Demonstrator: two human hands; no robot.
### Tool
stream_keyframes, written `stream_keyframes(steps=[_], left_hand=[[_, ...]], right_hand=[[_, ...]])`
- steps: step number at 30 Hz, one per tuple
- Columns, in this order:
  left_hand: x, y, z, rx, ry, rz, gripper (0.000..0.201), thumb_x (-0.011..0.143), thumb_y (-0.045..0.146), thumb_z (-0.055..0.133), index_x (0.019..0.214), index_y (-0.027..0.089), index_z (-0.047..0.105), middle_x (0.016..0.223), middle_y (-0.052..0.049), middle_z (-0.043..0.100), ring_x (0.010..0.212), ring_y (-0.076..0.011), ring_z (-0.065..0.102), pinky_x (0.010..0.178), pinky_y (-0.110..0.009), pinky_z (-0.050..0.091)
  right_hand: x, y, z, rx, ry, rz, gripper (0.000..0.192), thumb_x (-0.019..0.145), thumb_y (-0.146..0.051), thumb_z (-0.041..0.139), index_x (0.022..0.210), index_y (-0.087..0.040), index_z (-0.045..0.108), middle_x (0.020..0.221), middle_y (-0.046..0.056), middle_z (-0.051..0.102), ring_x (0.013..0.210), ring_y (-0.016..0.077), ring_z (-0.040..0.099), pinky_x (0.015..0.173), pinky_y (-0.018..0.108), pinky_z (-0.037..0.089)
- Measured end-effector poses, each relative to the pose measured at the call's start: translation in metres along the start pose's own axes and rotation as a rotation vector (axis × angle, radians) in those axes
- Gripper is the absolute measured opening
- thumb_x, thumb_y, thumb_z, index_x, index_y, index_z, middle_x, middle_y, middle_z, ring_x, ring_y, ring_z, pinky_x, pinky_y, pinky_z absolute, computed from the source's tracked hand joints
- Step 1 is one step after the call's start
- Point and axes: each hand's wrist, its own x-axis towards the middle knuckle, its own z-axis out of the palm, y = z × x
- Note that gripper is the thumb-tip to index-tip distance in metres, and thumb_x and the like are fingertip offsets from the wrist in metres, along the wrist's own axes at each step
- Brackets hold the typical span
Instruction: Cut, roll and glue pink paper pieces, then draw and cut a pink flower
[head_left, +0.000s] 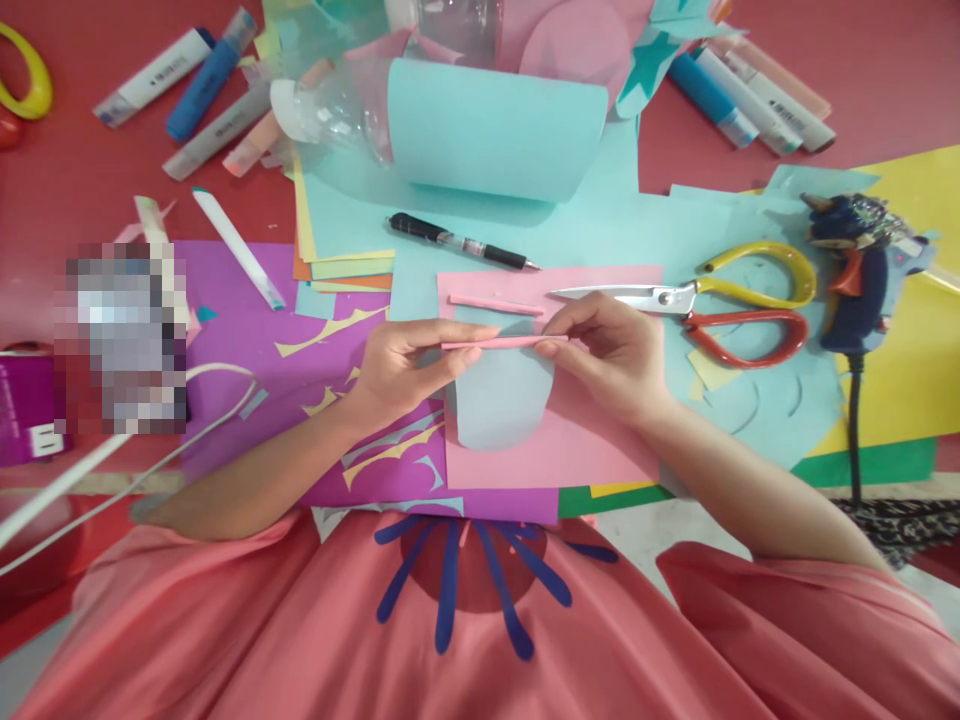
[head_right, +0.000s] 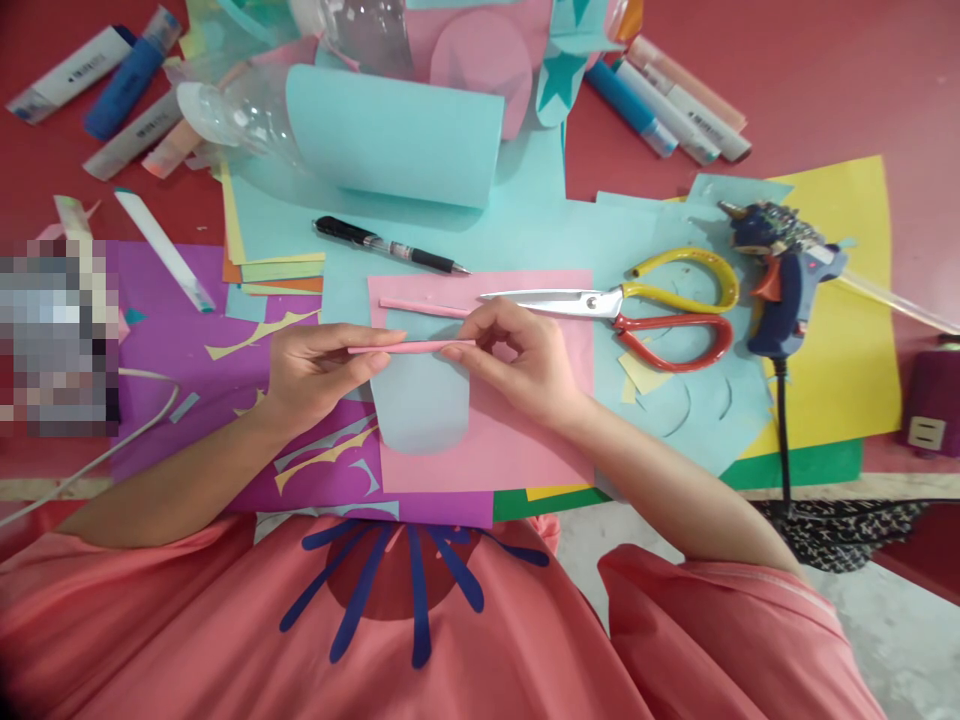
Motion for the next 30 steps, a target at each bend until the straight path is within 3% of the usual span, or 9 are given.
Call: stream_keyframes(steps=[7, 12, 16, 21, 24, 27, 30], left_hand=[[0.002, -0.001, 0.003, 0.012, 0.104, 0.018, 0.004, 0.078, 0.029, 0.073, 0.077, 0.025, 0.075, 0.076, 0.002, 0.077, 0.065, -0.0127, 0.071, 0.057, -0.025, 0.059], [0.005, -0.006, 0.003, -0.003, 0.212, 0.055, 0.025, 0.083, 0.045, 0.070, 0.075, 0.022, 0.069, 0.074, 0.000, 0.075, 0.070, -0.0162, 0.074, 0.062, -0.029, 0.062], [0.009, -0.012, -0.001, -0.086, 0.333, 0.116, 0.035, 0.088, 0.054, 0.063, 0.072, 0.022, 0.066, 0.065, 0.002, 0.070, 0.060, -0.0139, 0.071, 0.056, -0.028, 0.060], [0.013, -0.019, -0.009, -0.085, 0.391, 0.189, 0.062, 0.099, 0.055, 0.039, 0.049, 0.020, 0.046, 0.044, 0.005, 0.053, 0.040, -0.0071, 0.057, 0.045, -0.023, 0.048], [0.014, -0.019, -0.011, -0.060, 0.339, 0.237, 0.053, 0.097, 0.058, 0.042, 0.062, 0.022, 0.060, 0.059, 0.003, 0.065, 0.054, -0.0085, 0.064, 0.052, -0.024, 0.052], [0.012, -0.013, -0.009, 0.065, 0.133, 0.243, 0.025, 0.087, 0.048, 0.066, 0.096, 0.025, 0.070, 0.089, 0.000, 0.075, 0.078, -0.0126, 0.070, 0.068, -0.025, 0.057], [0.008, -0.007, -0.006, 0.219, -0.036, 0.241, 0.015, 0.087, 0.034, 0.066, 0.096, 0.023, 0.072, 0.087, 0.000, 0.076, 0.075, -0.0115, 0.069, 0.067, -0.024, 0.056]], right_hand=[[0.000, -0.001, 0.000, 0.005, 0.008, 0.015, 0.033, 0.083, -0.049, 0.071, 0.069, -0.021, 0.060, 0.062, -0.003, 0.063, 0.054, 0.0096, 0.055, 0.047, 0.024, 0.044], [0.002, 0.001, -0.001, 0.003, 0.107, 0.068, 0.038, 0.080, -0.056, 0.071, 0.070, -0.022, 0.059, 0.062, -0.003, 0.059, 0.054, 0.0102, 0.053, 0.047, 0.026, 0.043], [0.003, 0.002, -0.002, 0.037, 0.120, 0.087, 0.038, 0.080, -0.057, 0.071, 0.071, -0.023, 0.059, 0.064, -0.003, 0.060, 0.054, 0.0104, 0.053, 0.047, 0.026, 0.043], [0.003, 0.000, -0.001, 0.080, 0.102, 0.057, 0.033, 0.081, -0.050, 0.073, 0.070, -0.022, 0.059, 0.063, -0.003, 0.061, 0.054, 0.0093, 0.054, 0.047, 0.025, 0.043], [0.001, -0.001, 0.001, 0.072, 0.033, 0.049, 0.033, 0.082, -0.049, 0.072, 0.070, -0.021, 0.059, 0.064, -0.003, 0.062, 0.055, 0.0090, 0.055, 0.048, 0.024, 0.042], [-0.001, -0.001, 0.003, 0.042, -0.045, 0.058, 0.032, 0.083, -0.049, 0.071, 0.072, -0.021, 0.060, 0.064, -0.003, 0.061, 0.056, 0.0092, 0.054, 0.048, 0.023, 0.041], [-0.003, 0.000, 0.005, 0.035, -0.062, 0.041, 0.029, 0.081, -0.046, 0.073, 0.074, -0.021, 0.061, 0.065, -0.003, 0.061, 0.055, 0.0091, 0.053, 0.046, 0.022, 0.040]])
